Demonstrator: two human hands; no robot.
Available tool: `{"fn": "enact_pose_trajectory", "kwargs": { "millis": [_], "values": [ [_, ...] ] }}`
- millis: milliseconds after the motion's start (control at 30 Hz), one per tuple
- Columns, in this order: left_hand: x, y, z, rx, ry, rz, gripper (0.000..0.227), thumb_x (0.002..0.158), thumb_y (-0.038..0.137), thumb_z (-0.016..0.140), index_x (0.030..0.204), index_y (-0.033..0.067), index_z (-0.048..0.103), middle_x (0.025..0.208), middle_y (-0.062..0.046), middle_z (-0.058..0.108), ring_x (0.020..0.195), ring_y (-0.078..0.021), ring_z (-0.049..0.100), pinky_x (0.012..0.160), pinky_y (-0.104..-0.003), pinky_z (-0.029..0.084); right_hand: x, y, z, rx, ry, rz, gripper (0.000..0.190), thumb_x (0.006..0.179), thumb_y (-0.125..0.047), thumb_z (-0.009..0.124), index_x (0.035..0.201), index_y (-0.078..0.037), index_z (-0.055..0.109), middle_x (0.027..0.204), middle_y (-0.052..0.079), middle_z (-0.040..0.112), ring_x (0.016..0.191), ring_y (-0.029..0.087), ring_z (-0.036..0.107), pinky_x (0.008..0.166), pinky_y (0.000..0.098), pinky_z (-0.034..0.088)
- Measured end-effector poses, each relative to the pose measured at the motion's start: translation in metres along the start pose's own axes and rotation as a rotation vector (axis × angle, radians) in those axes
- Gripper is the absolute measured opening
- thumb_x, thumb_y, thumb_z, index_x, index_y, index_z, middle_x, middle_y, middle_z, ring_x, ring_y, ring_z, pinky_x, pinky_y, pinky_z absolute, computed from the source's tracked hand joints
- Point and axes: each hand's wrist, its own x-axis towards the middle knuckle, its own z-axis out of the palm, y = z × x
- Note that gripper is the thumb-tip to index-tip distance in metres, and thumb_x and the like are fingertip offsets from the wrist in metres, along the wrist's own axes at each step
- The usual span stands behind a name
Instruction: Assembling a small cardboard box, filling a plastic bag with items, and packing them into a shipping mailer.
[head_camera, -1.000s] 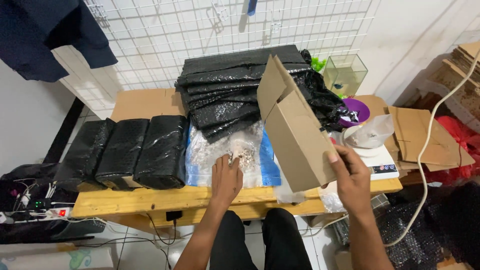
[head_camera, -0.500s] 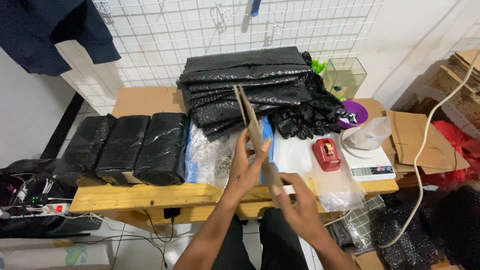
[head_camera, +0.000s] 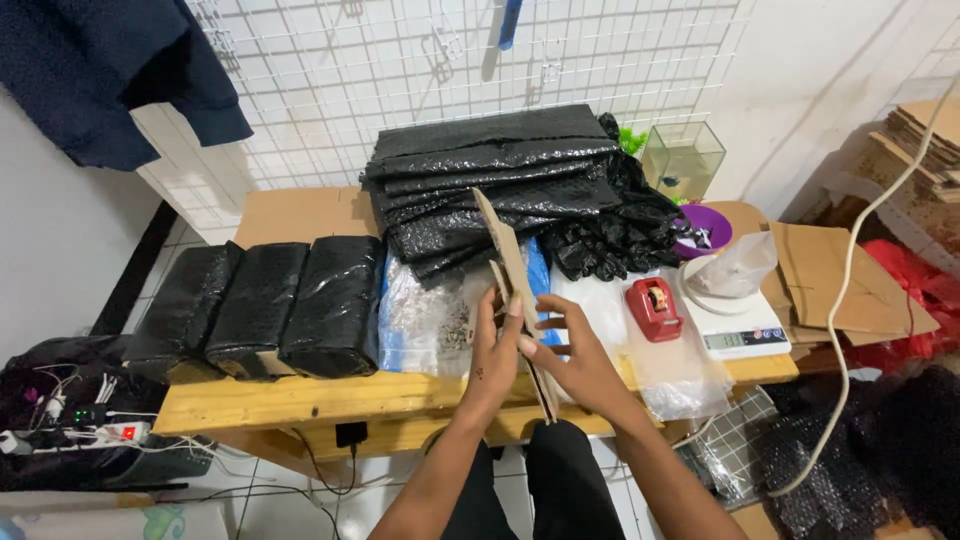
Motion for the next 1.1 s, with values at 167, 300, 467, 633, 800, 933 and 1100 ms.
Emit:
{"fn": "enact_pose_trajectory", "kwargs": {
  "millis": [167, 300, 467, 633, 800, 933, 1100],
  "values": [
    [0.004, -0.014, -0.007, -0.001, 0.042, 0.068, 0.076, 0.108, 0.045, 0.032, 0.16, -0.0026, 0.005, 0.157, -0.042, 0.013, 0.147, -0.0621, 0.014, 0.116, -0.078, 0.019, 0.01, 0.004, -0.003, -0.024, 0.015, -0.051, 0.063, 0.092, -0.016, 0.069, 0.147, -0.005, 0.041, 0.138, 0.022, 0.052, 0.119, 0.038, 0.061, 0.088, 0.0524, 0.057],
    [0.006, -0.019, -0.011, 0.04, 0.095, 0.142, 0.064, 0.108, 0.029, 0.035, 0.161, 0.0043, 0.008, 0.153, -0.043, 0.019, 0.142, -0.0656, 0.022, 0.111, -0.08, 0.024, 0.008, -0.001, -0.011, -0.049, 0.044, -0.087, 0.053, 0.095, -0.012, 0.063, 0.145, -0.009, 0.046, 0.137, 0.02, 0.055, 0.107, 0.034, 0.067, 0.077, 0.0461, 0.061],
    [0.007, -0.015, -0.01, 0.12, 0.14, 0.178, 0.055, 0.106, 0.019, 0.038, 0.159, 0.0057, 0.026, 0.153, -0.04, 0.028, 0.143, -0.0621, 0.026, 0.111, -0.074, 0.028, 0.014, 0.017, -0.025, -0.171, 0.115, -0.215, 0.047, 0.091, -0.001, 0.055, 0.136, -0.013, 0.057, 0.137, 0.016, 0.059, 0.095, 0.03, 0.072, 0.068, 0.0407, 0.061],
    [0.015, -0.03, -0.016, 0.193, 0.141, 0.141, 0.049, 0.105, 0.021, 0.042, 0.153, 0.0084, 0.046, 0.154, -0.032, 0.038, 0.144, -0.0525, 0.035, 0.113, -0.067, 0.032, 0.011, 0.013, -0.032, -0.358, 0.092, -0.336, 0.052, 0.085, 0.009, 0.048, 0.126, -0.015, 0.07, 0.14, 0.02, 0.056, 0.083, 0.035, 0.074, 0.067, 0.0435, 0.059],
    [0.008, -0.014, -0.017, 0.26, 0.141, 0.195, 0.055, 0.101, 0.015, 0.052, 0.154, 0.0034, 0.042, 0.152, -0.039, 0.037, 0.142, -0.059, 0.033, 0.114, -0.065, 0.032, 0.008, -0.002, -0.035, -0.44, 0.059, -0.329, 0.046, 0.093, -0.003, 0.048, 0.134, -0.015, 0.064, 0.139, 0.019, 0.058, 0.074, 0.035, 0.073, 0.067, 0.0465, 0.058],
    [0.006, -0.011, -0.017, 0.289, 0.124, 0.226, 0.054, 0.101, 0.013, 0.051, 0.153, 0.0028, 0.043, 0.153, -0.037, 0.038, 0.143, -0.0569, 0.033, 0.113, -0.067, 0.031, 0.008, -0.021, -0.036, -0.234, 0.095, -0.162, 0.036, 0.099, -0.025, 0.058, 0.128, -0.008, 0.071, 0.114, 0.021, 0.075, 0.064, 0.029, 0.074, 0.051, 0.0349, 0.061],
    [-0.013, 0.01, -0.005, 0.335, 0.04, 0.253, 0.052, 0.099, 0.005, 0.045, 0.151, -0.0033, 0.044, 0.15, -0.037, 0.042, 0.143, -0.0551, 0.035, 0.116, -0.065, 0.028, 0.017, -0.047, -0.038, -0.215, 0.124, -0.046, 0.086, 0.085, -0.041, 0.076, 0.149, 0.004, 0.039, 0.135, 0.038, 0.055, 0.087, 0.042, 0.072, 0.059, 0.0469, 0.063]
  ]
}}
